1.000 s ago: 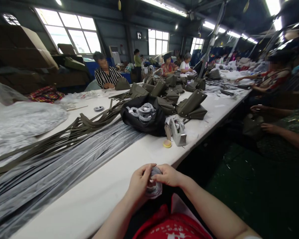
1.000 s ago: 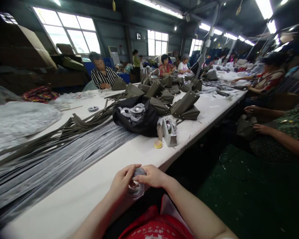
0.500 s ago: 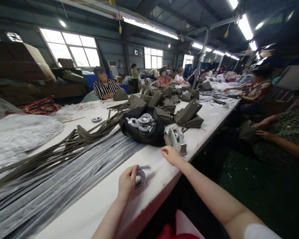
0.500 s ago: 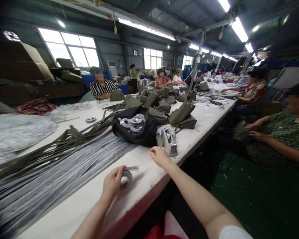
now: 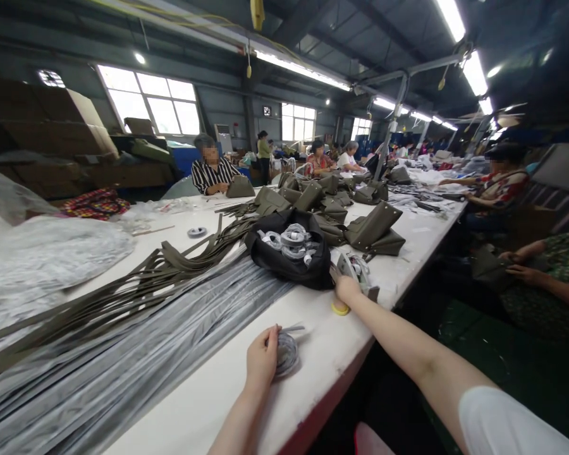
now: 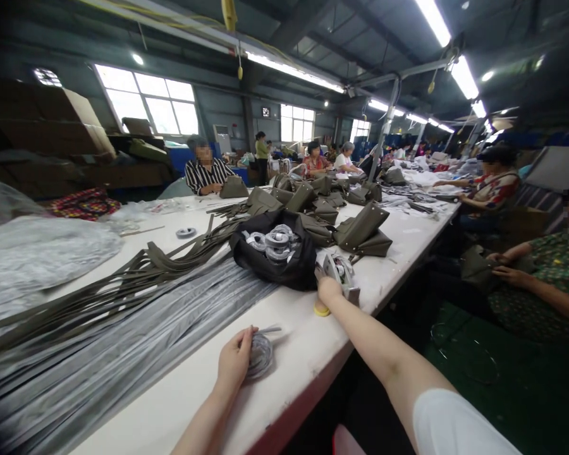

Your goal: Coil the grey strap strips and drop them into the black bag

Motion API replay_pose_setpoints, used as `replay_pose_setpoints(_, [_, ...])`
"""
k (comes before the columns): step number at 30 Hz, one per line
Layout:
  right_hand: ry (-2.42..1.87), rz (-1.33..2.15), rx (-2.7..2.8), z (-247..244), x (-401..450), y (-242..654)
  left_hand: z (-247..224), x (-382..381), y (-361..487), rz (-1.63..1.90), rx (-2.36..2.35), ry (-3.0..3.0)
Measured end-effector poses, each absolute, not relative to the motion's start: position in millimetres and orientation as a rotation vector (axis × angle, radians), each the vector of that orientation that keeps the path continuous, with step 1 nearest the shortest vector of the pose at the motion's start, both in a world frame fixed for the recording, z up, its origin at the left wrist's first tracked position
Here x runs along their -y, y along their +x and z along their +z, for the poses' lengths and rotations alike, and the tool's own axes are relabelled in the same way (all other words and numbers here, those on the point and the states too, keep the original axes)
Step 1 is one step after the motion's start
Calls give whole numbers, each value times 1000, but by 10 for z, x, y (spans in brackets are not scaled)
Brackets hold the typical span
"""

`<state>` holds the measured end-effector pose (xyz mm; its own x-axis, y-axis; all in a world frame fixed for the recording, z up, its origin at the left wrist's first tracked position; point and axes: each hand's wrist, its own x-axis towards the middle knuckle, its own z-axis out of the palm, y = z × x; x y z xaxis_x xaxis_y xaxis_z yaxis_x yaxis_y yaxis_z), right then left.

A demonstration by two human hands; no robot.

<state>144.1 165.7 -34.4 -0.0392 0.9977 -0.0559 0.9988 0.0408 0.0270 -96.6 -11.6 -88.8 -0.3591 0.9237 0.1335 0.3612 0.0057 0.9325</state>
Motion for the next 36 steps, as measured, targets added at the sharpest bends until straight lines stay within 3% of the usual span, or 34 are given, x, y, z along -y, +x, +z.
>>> replay_pose_setpoints(9, [2125,156,-2184,-104,-1611,1631,-850,138,-865,1285,-1774,1352])
replay_pose_setpoints(15, [1986,251,-2376,-43,-1104,1545,-827,167,-835,1264,-1760,1356])
replay_pose_setpoints(22, [1647,36,-2767,-538,-517,1322,-845,165,-823,1257,-1755,1358])
replay_pose_setpoints(31, [1846,-258,-2702,-772,-679,1403,-836,161,-850,1264,-1795,1241])
replay_pose_setpoints(36, [1924,-200,-2699,-660,-718,1371,-859,144,-857,1267,-1816,1234])
